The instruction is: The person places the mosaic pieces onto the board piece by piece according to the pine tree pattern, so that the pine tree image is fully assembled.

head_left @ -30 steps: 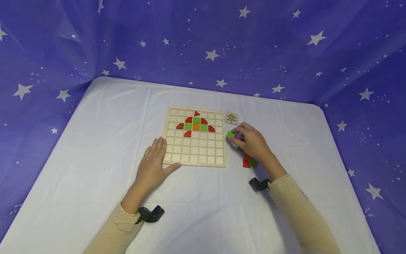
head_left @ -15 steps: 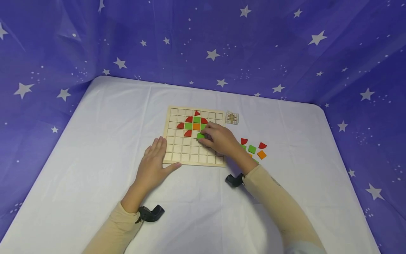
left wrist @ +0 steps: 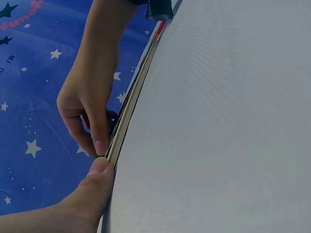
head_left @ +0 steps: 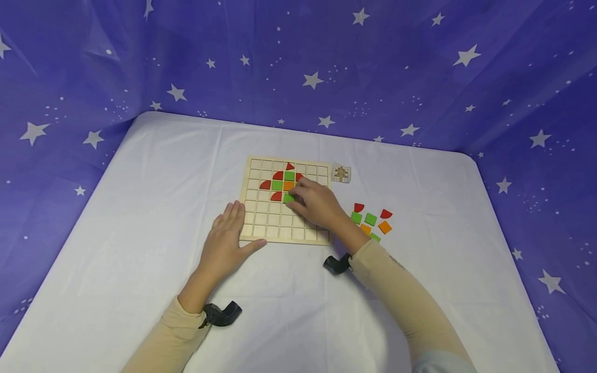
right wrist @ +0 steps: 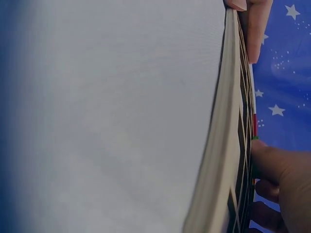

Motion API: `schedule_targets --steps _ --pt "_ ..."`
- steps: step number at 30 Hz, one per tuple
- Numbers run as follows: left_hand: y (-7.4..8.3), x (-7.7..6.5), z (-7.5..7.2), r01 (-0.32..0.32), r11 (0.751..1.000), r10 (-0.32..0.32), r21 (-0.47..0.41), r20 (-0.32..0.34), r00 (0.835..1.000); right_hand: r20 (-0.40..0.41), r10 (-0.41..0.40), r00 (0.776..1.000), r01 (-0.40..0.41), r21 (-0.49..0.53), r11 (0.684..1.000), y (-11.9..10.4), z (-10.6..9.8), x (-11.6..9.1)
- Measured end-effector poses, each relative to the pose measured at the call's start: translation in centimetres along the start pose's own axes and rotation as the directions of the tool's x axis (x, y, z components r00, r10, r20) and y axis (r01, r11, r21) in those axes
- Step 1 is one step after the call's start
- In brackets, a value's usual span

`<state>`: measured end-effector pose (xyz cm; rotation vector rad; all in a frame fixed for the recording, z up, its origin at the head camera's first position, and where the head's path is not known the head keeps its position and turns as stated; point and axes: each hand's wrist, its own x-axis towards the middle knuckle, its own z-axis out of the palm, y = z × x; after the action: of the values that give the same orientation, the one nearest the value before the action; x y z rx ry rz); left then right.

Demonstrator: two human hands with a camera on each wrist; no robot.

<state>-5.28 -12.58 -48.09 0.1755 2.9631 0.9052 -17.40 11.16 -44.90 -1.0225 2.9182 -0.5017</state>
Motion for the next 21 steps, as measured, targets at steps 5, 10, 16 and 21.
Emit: schedule_targets --steps 5,10,16,21 --pt "0.01 0.02 -0.01 -0.001 1.000 0.001 0.004 0.000 1.000 -0.021 0.003 1.000 -0.003 0.011 1.000 0.00 0.14 0.14" --pt "0.00 0.01 0.03 0.004 1.000 -0.004 0.001 0.006 1.000 -0.022 0.002 1.000 -0.002 0.018 1.000 -0.03 0.16 0.21" --pt "-0.04 0.04 0.04 0.003 1.000 -0.003 0.001 0.009 1.000 -0.017 0.010 1.000 -0.010 0.028 1.000 0.04 0.31 0.47" --pt "-0.04 0.07 0.03 0.006 1.000 -0.006 0.003 0.012 1.000 -0.023 0.035 0.999 -0.033 0.066 0.997 0.01 0.33 0.60"
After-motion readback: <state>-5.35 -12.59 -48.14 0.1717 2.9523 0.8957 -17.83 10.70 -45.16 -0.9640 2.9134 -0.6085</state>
